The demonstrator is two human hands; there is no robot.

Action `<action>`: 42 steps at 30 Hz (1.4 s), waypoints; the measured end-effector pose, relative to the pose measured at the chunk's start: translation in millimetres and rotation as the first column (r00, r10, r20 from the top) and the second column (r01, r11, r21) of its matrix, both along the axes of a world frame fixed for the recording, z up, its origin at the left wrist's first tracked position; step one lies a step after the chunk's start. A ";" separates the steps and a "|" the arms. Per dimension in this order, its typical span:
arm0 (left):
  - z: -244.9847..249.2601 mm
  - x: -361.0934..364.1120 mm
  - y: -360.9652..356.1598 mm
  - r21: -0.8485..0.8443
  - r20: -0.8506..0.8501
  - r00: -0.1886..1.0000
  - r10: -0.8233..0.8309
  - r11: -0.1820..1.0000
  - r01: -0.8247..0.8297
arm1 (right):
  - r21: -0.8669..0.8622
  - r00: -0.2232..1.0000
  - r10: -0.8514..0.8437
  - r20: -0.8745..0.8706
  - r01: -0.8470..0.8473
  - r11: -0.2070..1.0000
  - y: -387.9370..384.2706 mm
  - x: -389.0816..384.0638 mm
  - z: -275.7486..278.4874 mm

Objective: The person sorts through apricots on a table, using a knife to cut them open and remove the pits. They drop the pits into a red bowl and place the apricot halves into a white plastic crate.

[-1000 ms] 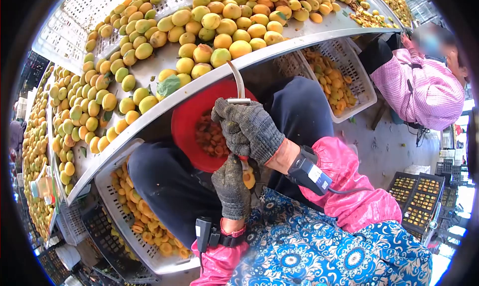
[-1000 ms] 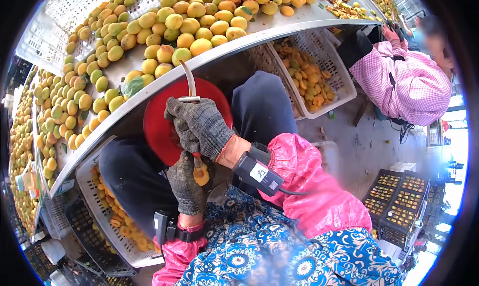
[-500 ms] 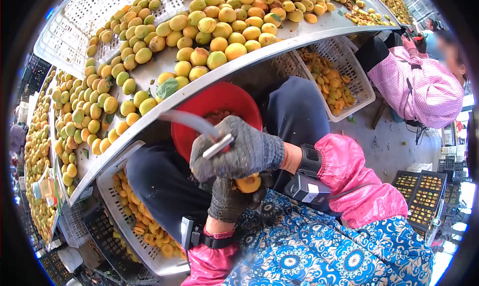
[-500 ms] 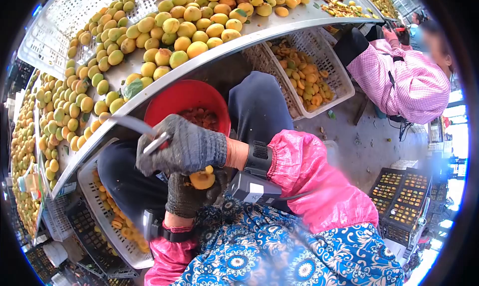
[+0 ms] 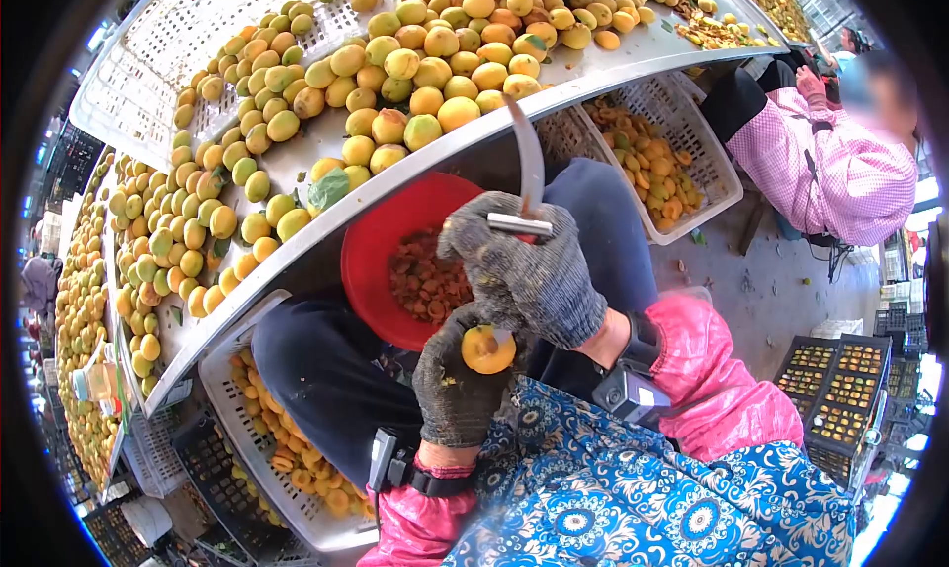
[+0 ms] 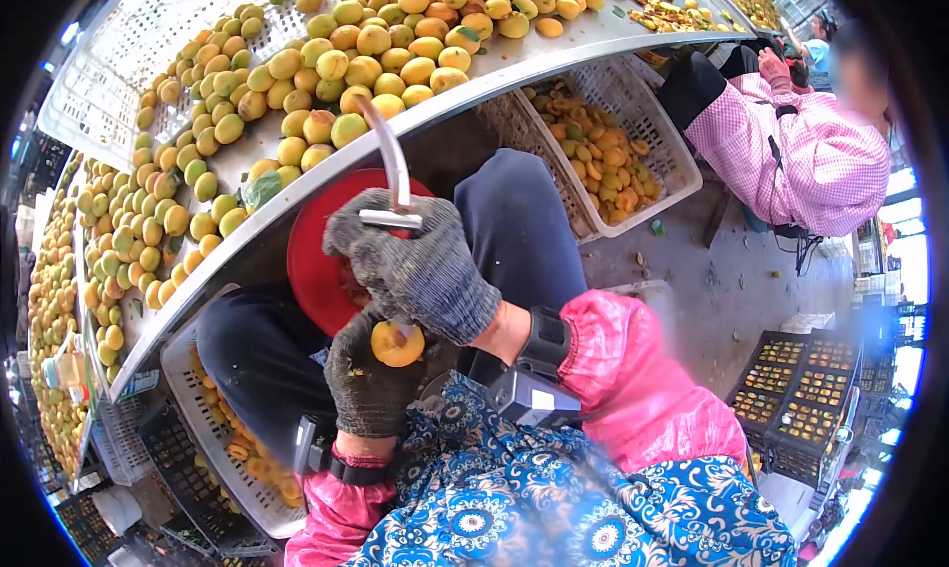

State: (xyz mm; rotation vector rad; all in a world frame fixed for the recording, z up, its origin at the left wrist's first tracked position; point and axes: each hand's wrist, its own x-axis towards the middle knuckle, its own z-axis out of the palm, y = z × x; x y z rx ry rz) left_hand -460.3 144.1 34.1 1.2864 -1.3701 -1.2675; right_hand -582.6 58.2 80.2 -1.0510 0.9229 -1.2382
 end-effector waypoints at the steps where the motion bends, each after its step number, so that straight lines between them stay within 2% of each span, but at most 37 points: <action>1: -4.1 -4.2 -0.9 0.216 -0.423 0.894 0.145 0.975 -0.056 | -0.022 0.995 -0.067 -0.068 0.065 0.998 3.2 -2.3 -1.5; 2: -6.1 -7.0 -2.7 0.426 -0.719 0.604 0.343 0.905 -0.007 | -0.020 0.995 -0.071 -0.068 0.070 0.997 6.8 -4.8 -1.0; 3: -6.1 -7.1 -5.3 0.544 -0.799 0.392 0.456 0.826 0.147 | 0.069 0.997 -0.071 0.009 0.070 0.995 10.4 -6.7 2.2; 4: -10.2 -9.7 -3.9 0.546 -0.798 0.395 0.456 0.824 0.151 | 0.158 0.993 -0.078 0.087 0.063 0.985 13.7 -7.3 3.7; 5: -17.2 -14.5 -1.8 0.426 -0.597 0.732 0.328 0.903 -0.058 | 0.036 0.984 -0.165 0.067 0.163 0.986 13.2 -1.5 -8.3; 6: -21.3 -19.8 -0.5 0.215 -0.252 0.938 0.239 0.959 -0.187 | 0.036 0.983 -0.169 0.066 0.167 0.985 13.9 -2.2 -9.3; 7: -6.9 -24.6 -1.5 0.074 0.056 0.981 0.186 0.979 -0.190 | 0.037 0.984 -0.175 0.044 0.173 0.984 15.7 -3.1 -10.2; 8: -9.7 -27.9 -0.8 0.077 0.054 0.982 0.181 0.980 -0.185 | 0.037 0.983 -0.180 0.021 0.180 0.983 16.8 -4.1 -11.3; 9: -14.5 -30.4 -0.5 0.221 -0.197 0.945 0.259 0.951 -0.215 | -0.010 0.974 -0.225 -0.014 0.225 0.974 15.8 -1.8 -17.0; 10: -15.8 -31.7 -0.9 0.363 -0.419 0.836 0.355 0.909 -0.205 | -0.008 0.974 -0.226 -0.014 0.226 0.974 15.6 -2.2 -21.4; 11: -14.7 -32.1 -1.3 0.364 -0.418 0.836 0.355 0.909 -0.204 | 0.011 0.972 -0.232 -0.030 0.232 0.973 14.9 -2.7 -25.2; 12: -11.2 -33.0 -1.9 0.173 -0.196 0.936 0.291 0.950 -0.259 | 0.031 0.971 -0.236 -0.047 0.238 0.971 14.2 -3.8 -26.8; 13: -9.6 -33.6 -2.2 -0.028 0.051 0.966 0.255 0.967 -0.253 | 0.035 0.970 -0.238 -0.048 0.240 0.970 13.3 -4.8 -25.1; 14: -11.3 -34.1 -1.5 -0.023 0.052 0.966 0.253 0.967 -0.253 | 0.070 0.979 -0.197 -0.051 0.200 0.977 12.3 -5.6 -21.1; 15: -13.8 -34.6 -1.1 0.142 -0.161 0.939 0.302 0.949 -0.281 | 0.104 0.987 -0.154 -0.051 0.159 0.982 11.2 -6.2 -18.7; 16: -16.1 -35.1 -1.3 0.304 -0.355 0.859 0.368 0.915 -0.266 | 0.104 0.987 -0.155 -0.051 0.160 0.982 10.0 -6.0 -19.2; 18: -20.4 -36.5 -1.2 0.265 -0.344 0.862 0.372 0.919 -0.291 | 0.035 0.989 -0.136 -0.063 0.138 0.990 7.7 -3.9 -22.4; 19: -22.9 -37.0 -0.5 0.225 -0.333 0.863 0.379 0.921 -0.317 | -0.095 0.983 -0.157 -0.095 0.148 0.984 8.7 -1.5 -26.3; 20: -26.0 -34.1 0.2 0.226 -0.333 0.864 0.377 0.922 -0.315 | -0.094 0.983 -0.159 -0.095 0.150 0.984 11.8 1.8 -27.9; 21: -29.8 -28.5 1.0 0.060 -0.088 0.957 0.277 0.960 -0.272 | -0.067 0.982 -0.171 -0.074 0.166 0.984 16.2 5.5 -29.0; 22: -34.3 -26.0 1.7 -0.088 0.179 0.965 0.193 0.980 -0.179 | -0.039 0.981 -0.184 -0.054 0.182 0.983 18.8 8.6 -30.4; 23: -41.2 -26.9 2.7 -0.086 0.180 0.965 0.190 0.981 -0.177 | -0.052 0.974 -0.208 -0.093 0.204 0.978 19.4 11.7 -32.0; 25: -49.5 -29.1 0.8 -0.302 0.468 0.838 0.281 0.942 -0.148 | -0.088 0.970 -0.219 -0.109 0.210 0.974 20.8 14.7 -31.9; 26: -47.8 -30.4 -1.3 -0.304 0.467 0.838 0.280 0.942 -0.146 | -0.125 0.965 -0.229 -0.126 0.214 0.969 20.7 15.8 -31.3; 27: -44.3 -32.0 -3.9 -0.278 0.386 0.878 0.281 0.944 -0.179 | -0.095 0.977 -0.214 -0.018 0.211 0.973 20.5 17.1 -36.8; 28: -41.1 -33.4 -5.9 -0.250 0.302 0.911 0.282 0.945 -0.210 | -0.098 0.976 -0.217 -0.018 0.214 0.972 20.4 16.0 -37.3; 29: -45.4 -34.0 -4.8 -0.253 0.301 0.911 0.280 0.945 -0.207 | -0.114 0.983 -0.185 -0.019 0.181 0.977 20.4 14.9 -37.4; 30: -53.7 -34.4 -2.2 0.023 -0.111 0.950 0.291 0.957 -0.291 | -0.129 0.988 -0.150 -0.021 0.147 0.981 20.6 13.9 -36.9; 31: -54.4 -34.4 -1.7 0.305 -0.486 0.794 0.365 0.923 -0.237 | -0.131 0.988 -0.151 -0.020 0.147 0.980 20.2 12.3 -35.0; 32: -53.4 -32.5 -0.3 0.303 -0.486 0.795 0.364 0.923 -0.237 | -0.124 0.982 -0.179 -0.065 0.170 0.978 19.0 10.0 -32.3; 34: -46.4 -28.1 1.2 0.453 -0.742 0.513 0.432 0.887 -0.091 | -0.121 0.974 -0.202 -0.106 0.189 0.975 18.1 5.9 -30.8; 35: -40.8 -27.8 0.5 0.451 -0.741 0.515 0.431 0.887 -0.094 | -0.073 0.978 -0.205 -0.040 0.201 0.977 18.5 3.9 -31.4; 36: -34.7 -27.9 -0.9 0.591 -0.723 0.424 0.545 0.806 -0.029 | -0.024 0.977 -0.211 0.026 0.212 0.977 18.0 2.8 -32.6; 37: -31.6 -28.1 -2.1 0.707 -0.678 0.336 0.654 0.706 0.053 | -0.018 0.967 -0.249 -0.057 0.248 0.968 13.7 3.0 -36.0; 40: -32.0 -24.6 -0.5 0.732 -0.674 0.294 0.677 0.665 0.147 | 0.023 0.962 -0.271 -0.019 0.272 0.962 17.2 4.6 -33.9; 42: -42.2 -26.6 -0.5 0.731 -0.666 0.319 0.674 0.675 0.099 | 0.012 0.969 -0.246 0.023 0.246 0.969 20.7 5.9 -32.7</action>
